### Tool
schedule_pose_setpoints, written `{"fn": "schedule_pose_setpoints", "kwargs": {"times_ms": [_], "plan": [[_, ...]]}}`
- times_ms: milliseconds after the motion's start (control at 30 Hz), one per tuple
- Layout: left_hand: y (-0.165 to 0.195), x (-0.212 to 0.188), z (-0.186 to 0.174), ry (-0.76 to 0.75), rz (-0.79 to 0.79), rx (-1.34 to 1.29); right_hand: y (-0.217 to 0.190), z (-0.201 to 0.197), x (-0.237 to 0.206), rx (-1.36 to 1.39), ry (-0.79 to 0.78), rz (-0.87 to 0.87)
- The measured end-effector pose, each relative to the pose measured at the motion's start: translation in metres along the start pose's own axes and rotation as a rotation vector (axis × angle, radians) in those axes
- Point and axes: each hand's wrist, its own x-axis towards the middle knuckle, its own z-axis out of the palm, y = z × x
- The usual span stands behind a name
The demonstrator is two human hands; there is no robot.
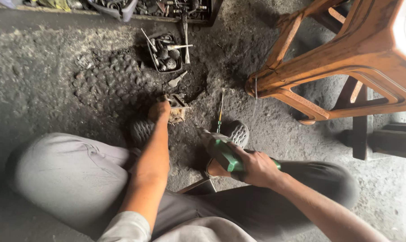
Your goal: The person sits on the floor and uses a green power drill to remove bolts from a metallic engine component. They also use a screwdriver to pry or adjust parts of the component and place removed hardware into a nearby container.
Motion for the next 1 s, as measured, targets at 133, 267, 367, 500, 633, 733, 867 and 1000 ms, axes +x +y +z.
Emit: {"fn": "schedule_pose_setpoints", "kwargs": {"times_ms": [133, 267, 367, 500, 633, 733, 867, 1000], "plan": [[0.005, 0.001, -0.001, -0.020, -0.024, -0.022, -0.016, -0.003, -0.008, 0.229, 0.067, -0.003], [0.005, 0.006, 0.002, -0.023, 0.006, -0.015, -0.031, 0.003, -0.002, 0.315, 0.046, 0.053], [0.002, 0.013, 0.007, 0.008, 0.064, -0.003, -0.039, 0.013, 0.011, 0.286, 0.267, -0.170], [-0.002, 0.017, 0.011, -0.007, 0.092, -0.015, -0.043, 0.034, 0.023, -0.006, -0.063, 0.062], [-0.002, 0.018, 0.014, -0.005, 0.103, 0.000, -0.047, 0.071, 0.029, -0.291, 0.081, -0.157], [-0.001, 0.016, 0.011, -0.002, 0.110, 0.023, -0.048, 0.099, 0.037, -0.497, 0.094, -0.248], [0.000, 0.016, 0.009, -0.005, 0.176, 0.022, -0.048, 0.111, 0.038, -0.601, 0.165, -0.313], [0.003, 0.015, 0.005, -0.063, 0.148, 0.025, -0.056, 0.081, 0.033, -0.550, 0.184, -0.286]]}}
